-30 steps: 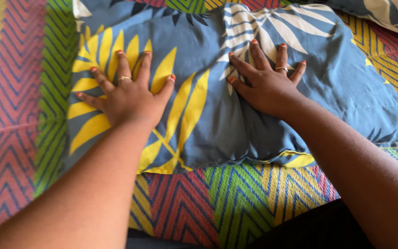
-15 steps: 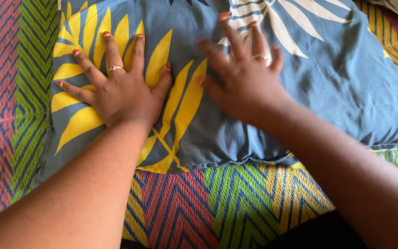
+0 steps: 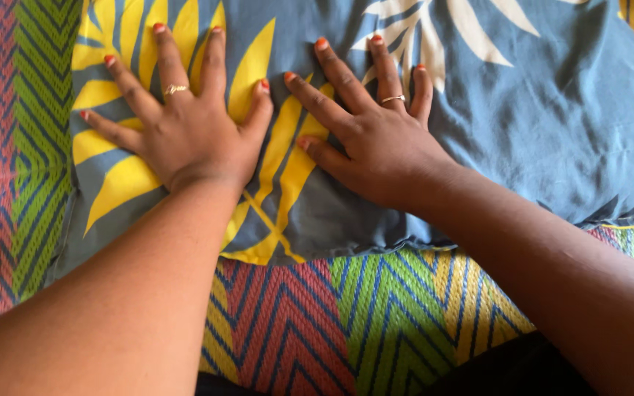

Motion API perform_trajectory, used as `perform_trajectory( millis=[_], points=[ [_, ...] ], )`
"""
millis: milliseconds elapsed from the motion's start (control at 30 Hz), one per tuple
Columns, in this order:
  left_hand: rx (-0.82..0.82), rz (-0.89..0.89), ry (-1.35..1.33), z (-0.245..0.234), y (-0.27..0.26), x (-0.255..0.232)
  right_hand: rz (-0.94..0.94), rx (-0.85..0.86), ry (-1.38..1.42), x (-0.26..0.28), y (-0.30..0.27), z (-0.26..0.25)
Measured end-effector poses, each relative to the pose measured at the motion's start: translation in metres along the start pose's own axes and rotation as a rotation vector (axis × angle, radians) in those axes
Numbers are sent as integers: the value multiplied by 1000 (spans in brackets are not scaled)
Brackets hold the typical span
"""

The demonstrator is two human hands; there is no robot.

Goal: The person removes a blue and yellow leaf-patterned pillowcase from a pillow by pulling it off. They then smooth the exposed brown patterned pillow and place it on the bed.

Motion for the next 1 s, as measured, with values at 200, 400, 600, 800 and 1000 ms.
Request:
perform_trajectory(
  millis=[200,400,600,800,1000],
  points=[
    [-41,17,-31,3,0,0,337,-199,-92,-100,-1,-69],
    [-60,35,-22,1,-1,-1,685,-165,79,-188,-35,-84],
    [-63,35,19,1,0,-2,788,-147,71,-201,-37,-57],
    [-71,18,71,1,2,-3,780,-141,85,-196,-36,-60],
    [-90,34,64,1,1,-3,842,-56,101,-187,-33,-66]
  ],
)
Point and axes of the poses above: each hand's wrist, its own y-axis towards the middle knuckle, its own z-axis out of the palm, x = y × z, the point moved 9 cm from there along y, towards the middle knuckle, and after that the axes turned 12 degrees about y, right-handed, at the moved point
